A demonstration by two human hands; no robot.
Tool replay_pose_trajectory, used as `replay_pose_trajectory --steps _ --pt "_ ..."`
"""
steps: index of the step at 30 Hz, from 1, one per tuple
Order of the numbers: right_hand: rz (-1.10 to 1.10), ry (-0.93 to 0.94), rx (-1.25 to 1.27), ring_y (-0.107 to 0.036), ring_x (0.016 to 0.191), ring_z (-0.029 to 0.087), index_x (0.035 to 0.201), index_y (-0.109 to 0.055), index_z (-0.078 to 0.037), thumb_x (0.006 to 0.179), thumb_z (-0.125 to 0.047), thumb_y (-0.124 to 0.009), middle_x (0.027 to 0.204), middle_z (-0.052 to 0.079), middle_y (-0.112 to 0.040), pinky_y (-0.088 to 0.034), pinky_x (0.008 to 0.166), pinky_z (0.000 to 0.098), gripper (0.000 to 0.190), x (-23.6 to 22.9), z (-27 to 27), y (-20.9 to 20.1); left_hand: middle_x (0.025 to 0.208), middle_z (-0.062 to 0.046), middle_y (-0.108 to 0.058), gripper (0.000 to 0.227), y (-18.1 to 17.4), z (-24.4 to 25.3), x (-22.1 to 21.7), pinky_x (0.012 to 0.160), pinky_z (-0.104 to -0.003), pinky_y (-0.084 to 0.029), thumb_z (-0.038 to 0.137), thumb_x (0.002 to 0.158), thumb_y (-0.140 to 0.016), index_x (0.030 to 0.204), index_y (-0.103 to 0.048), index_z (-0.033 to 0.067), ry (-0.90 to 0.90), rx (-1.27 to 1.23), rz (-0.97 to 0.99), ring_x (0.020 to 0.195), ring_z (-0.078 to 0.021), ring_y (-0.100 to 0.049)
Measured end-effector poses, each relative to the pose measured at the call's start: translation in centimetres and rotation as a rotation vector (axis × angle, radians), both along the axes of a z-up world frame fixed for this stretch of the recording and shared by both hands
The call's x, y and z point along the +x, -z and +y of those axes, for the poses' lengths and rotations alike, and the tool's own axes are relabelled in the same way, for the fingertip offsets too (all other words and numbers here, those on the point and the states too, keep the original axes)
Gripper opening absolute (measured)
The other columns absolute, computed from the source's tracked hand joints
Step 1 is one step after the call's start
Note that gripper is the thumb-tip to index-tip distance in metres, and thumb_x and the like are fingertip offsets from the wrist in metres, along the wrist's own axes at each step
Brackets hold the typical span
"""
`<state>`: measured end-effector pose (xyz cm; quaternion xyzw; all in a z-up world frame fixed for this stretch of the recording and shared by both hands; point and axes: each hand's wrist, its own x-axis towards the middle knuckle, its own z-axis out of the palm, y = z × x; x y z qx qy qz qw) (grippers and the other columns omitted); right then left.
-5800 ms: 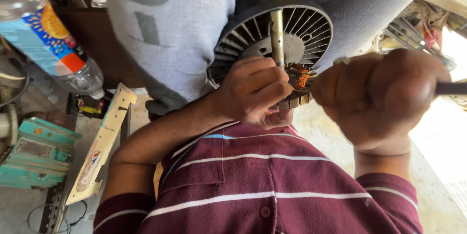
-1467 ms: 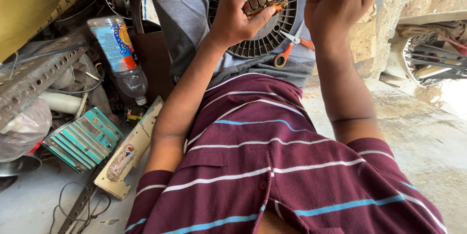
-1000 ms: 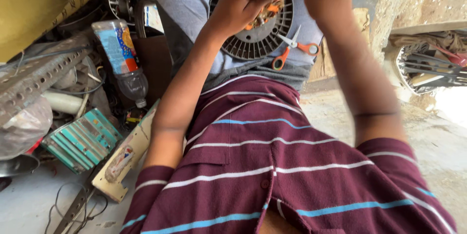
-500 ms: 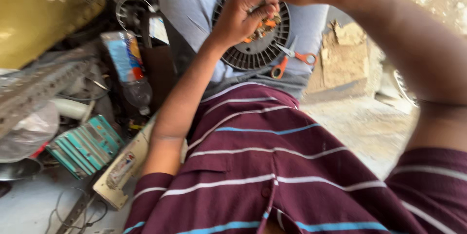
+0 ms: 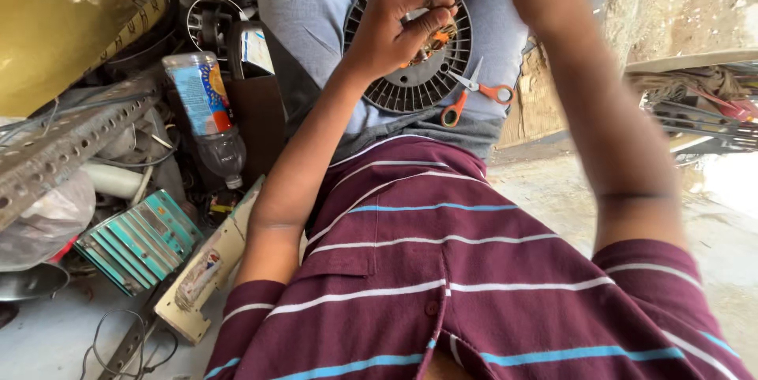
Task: The person sits on the floor and uses a screwdriver to adjust and scrape the copper windings of a small electric motor rotor held between their legs. The person repeatedly rotates the rotor and applies the screwdriver to different sections of the windings throughout the clip.
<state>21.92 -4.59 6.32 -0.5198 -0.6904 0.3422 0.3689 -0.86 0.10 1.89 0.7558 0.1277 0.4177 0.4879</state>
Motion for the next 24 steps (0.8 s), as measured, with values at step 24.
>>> replay_pose_trajectory --steps 24 --pt "0.055 0.348 -0.345 -0.055 0.071 0.015 0.103 -0.075 0.004 0.112 -0.049 -0.061 0.08 0.007 -0.056 -0.036 0.062 0.0294 0.055 -4.0 -6.4 3.6 0.087 -0.002 -0.059 0.027 4.7 -4.8 -2.0 0.067 -0.033 -0.055 0.026 0.104 -0.076 0.113 -0.062 0.0048 -0.203 0.067 0.133 0.079 -0.0171 -0.063"
